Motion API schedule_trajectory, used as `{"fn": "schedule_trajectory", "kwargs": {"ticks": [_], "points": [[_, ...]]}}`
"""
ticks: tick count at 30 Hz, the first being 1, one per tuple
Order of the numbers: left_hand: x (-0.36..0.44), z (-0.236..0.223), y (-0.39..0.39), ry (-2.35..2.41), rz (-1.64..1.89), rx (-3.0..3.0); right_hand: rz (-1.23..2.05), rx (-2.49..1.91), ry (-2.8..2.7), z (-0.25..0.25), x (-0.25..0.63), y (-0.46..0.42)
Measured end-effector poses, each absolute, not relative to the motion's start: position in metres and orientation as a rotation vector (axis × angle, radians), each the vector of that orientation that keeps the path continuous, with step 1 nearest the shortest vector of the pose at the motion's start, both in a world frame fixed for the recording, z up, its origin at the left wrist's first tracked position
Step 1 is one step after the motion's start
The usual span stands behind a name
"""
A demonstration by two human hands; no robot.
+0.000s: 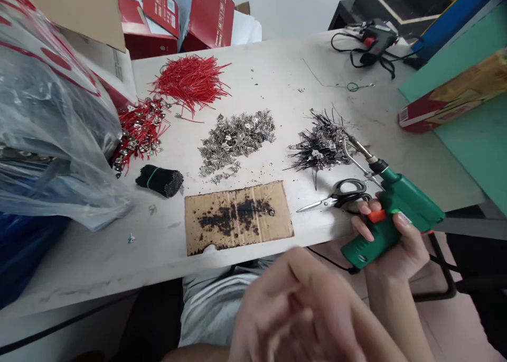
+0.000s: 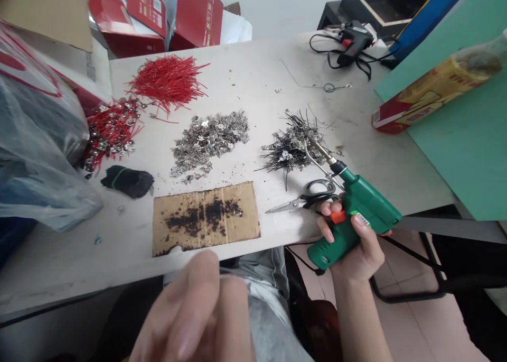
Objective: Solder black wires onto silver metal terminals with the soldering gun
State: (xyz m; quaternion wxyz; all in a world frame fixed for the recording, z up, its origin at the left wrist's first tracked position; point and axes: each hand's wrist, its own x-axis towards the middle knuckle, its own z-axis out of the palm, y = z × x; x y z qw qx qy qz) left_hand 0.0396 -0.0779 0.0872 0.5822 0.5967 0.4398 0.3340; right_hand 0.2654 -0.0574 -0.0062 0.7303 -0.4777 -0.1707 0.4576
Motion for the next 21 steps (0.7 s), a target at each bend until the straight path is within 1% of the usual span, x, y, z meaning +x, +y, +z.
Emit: {"fn": "schedule_trajectory", "kwargs": {"ticks": [3,4,6,8,10,13,17,21], "points": [[0.037,0.072,-0.049,1.137,0.871,1.521,1.003,-1.056,-0.384,-0.006,0.266,-0.058],[0.033,0.065,-0.039,1.283,0.894,1.757,1.004,-1.058,-0.385,-0.006,0.266,-0.058],[0.023,0.051,-0.022,1.443,0.731,2.196,1.012,-1.069,-0.382,-0.006,0.266,-0.058],[0.015,0.038,-0.012,1.441,0.591,2.391,1.016,-1.080,-0.380,-0.007,0.266,-0.058],[0.013,0.031,-0.011,1.428,0.537,2.451,1.012,-1.086,-0.383,-0.007,0.267,-0.058],[0.015,0.030,-0.013,1.422,0.568,2.460,1.009,-1.074,-0.377,-0.008,0.267,-0.058],[0.029,0.036,-0.001,1.392,0.713,2.415,1.035,-1.035,-0.360,-0.012,0.267,-0.059],[0.061,0.042,0.041,1.372,0.894,2.417,1.060,-0.976,-0.337,-0.018,0.267,-0.057]]}}
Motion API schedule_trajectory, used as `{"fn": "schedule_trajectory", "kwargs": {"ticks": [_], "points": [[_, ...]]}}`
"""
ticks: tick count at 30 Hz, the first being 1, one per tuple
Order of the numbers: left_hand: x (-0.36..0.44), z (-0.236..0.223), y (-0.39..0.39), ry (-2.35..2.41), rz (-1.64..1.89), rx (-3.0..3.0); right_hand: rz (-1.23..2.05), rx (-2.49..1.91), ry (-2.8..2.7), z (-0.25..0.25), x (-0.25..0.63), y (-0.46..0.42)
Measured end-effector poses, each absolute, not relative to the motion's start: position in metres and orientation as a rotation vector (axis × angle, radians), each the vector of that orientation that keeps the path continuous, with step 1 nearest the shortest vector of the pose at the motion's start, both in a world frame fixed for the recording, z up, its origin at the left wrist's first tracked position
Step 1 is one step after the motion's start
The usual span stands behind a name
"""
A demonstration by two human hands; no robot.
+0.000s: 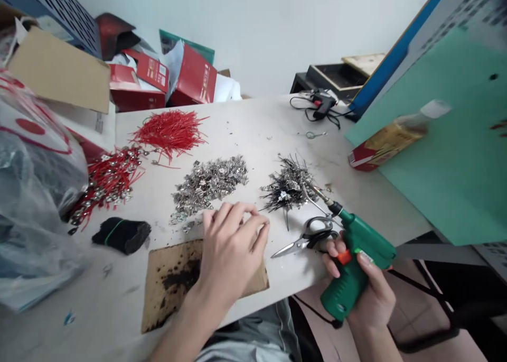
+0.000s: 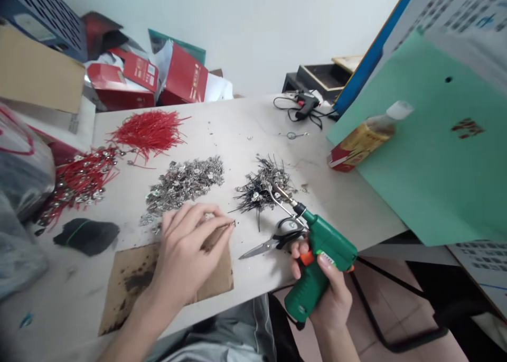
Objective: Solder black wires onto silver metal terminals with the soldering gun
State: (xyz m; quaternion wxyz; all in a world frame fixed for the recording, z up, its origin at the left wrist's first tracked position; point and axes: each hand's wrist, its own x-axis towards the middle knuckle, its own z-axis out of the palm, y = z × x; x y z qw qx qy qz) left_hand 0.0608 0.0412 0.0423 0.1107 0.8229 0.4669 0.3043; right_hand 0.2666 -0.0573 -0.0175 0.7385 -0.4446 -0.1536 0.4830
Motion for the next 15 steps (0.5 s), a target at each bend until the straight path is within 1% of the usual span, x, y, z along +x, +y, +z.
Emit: {"fn": "schedule_trajectory", "kwargs": {"ticks": [3,6,9,15], "points": [[0.086,0.048,0.071,1.311,0.897,2.449,1.057,-0.953,-0.346,-0.019,0.266,-0.058],[0.089,0.051,0.083,1.263,0.868,2.443,1.073,-0.938,-0.333,-0.019,0.266,-0.059],[0.063,0.050,0.082,1.359,0.859,2.394,1.111,-0.931,-0.300,-0.020,0.267,-0.061],[0.000,0.042,0.084,1.664,0.601,2.361,1.125,-0.972,-0.224,-0.020,0.268,-0.062]]}}
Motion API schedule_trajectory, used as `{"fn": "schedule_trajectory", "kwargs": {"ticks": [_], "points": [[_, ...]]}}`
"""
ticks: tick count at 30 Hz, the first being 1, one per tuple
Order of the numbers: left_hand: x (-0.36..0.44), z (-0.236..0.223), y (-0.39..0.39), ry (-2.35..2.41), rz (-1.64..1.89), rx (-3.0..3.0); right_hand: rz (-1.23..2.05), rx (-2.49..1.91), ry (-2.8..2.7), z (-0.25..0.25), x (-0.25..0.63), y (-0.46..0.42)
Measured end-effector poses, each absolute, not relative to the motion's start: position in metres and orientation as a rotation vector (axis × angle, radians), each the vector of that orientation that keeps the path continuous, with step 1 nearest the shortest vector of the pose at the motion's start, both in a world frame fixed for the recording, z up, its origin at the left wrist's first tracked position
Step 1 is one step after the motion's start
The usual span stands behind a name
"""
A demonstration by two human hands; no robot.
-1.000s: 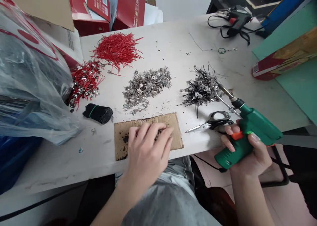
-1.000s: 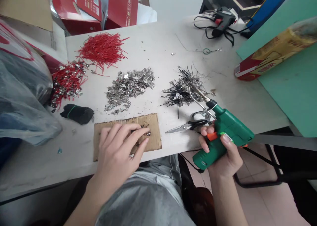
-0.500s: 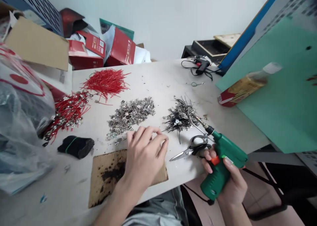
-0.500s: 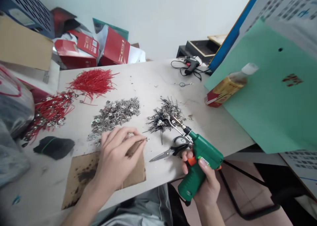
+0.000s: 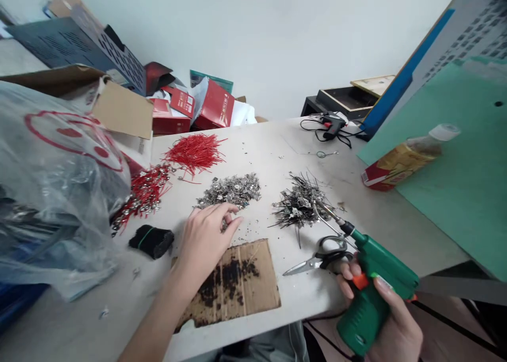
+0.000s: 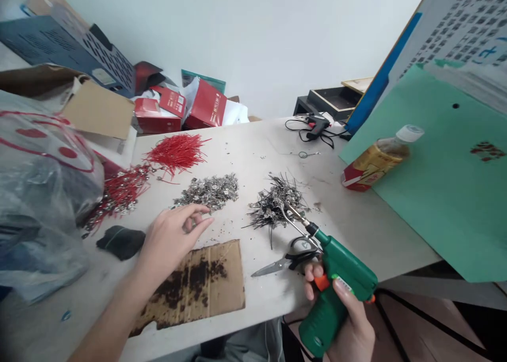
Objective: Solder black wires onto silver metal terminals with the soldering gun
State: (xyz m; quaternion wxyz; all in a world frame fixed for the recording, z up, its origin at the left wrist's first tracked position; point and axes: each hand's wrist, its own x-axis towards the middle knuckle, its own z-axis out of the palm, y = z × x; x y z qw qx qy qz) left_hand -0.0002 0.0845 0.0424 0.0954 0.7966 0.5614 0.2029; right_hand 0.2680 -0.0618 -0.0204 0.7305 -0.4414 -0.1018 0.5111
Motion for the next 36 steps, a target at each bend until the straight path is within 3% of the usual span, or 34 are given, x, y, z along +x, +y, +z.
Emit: {"fn": "schedule_trajectory", "kwargs": {"ticks": [10,36], "points": [[0.013,0.038,0.099,1.775,0.278,2.566,1.058,-1.024,-0.125,-0.013,0.263,-0.059],[-0.004,0.033,0.097,1.608,0.288,2.583,1.089,-1.019,-0.206,-0.016,0.266,-0.061]]}}
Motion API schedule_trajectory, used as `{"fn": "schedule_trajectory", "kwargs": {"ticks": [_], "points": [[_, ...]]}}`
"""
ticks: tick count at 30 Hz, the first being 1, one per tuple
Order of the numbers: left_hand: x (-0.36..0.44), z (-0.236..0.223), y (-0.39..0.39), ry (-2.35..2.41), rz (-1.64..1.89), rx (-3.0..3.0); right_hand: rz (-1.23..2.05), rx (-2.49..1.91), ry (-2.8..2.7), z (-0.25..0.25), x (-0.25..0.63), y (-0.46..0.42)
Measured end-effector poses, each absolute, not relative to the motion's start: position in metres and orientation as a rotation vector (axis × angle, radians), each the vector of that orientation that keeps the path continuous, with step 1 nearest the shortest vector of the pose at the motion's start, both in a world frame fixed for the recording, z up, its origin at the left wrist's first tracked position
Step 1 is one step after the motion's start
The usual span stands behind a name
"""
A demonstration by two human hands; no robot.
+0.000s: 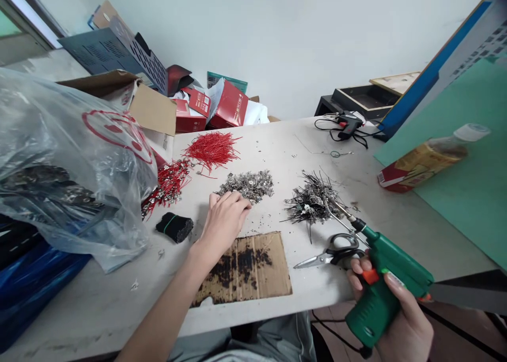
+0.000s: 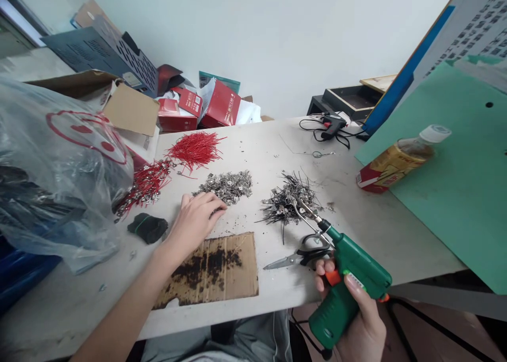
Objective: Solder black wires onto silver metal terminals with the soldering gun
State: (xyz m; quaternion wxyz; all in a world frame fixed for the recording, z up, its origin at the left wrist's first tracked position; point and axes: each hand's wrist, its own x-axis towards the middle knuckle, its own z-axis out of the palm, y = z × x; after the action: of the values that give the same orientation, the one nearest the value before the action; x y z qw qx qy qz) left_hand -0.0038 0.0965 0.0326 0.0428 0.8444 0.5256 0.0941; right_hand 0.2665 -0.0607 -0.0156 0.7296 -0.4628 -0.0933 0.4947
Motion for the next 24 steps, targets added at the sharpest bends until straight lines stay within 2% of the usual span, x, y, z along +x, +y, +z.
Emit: {"fn": "schedule_trajectory", "kwargs": {"ticks": [10,24], "points": [[-0.006,0.036,0.095,1.554,0.332,2.526,1.086,-0.997,-0.192,-0.016,0.268,-0.061],[0.005,0.036,0.048,1.159,1.009,1.427,1.009,-1.062,-0.464,0.001,0.250,-0.064]]}}
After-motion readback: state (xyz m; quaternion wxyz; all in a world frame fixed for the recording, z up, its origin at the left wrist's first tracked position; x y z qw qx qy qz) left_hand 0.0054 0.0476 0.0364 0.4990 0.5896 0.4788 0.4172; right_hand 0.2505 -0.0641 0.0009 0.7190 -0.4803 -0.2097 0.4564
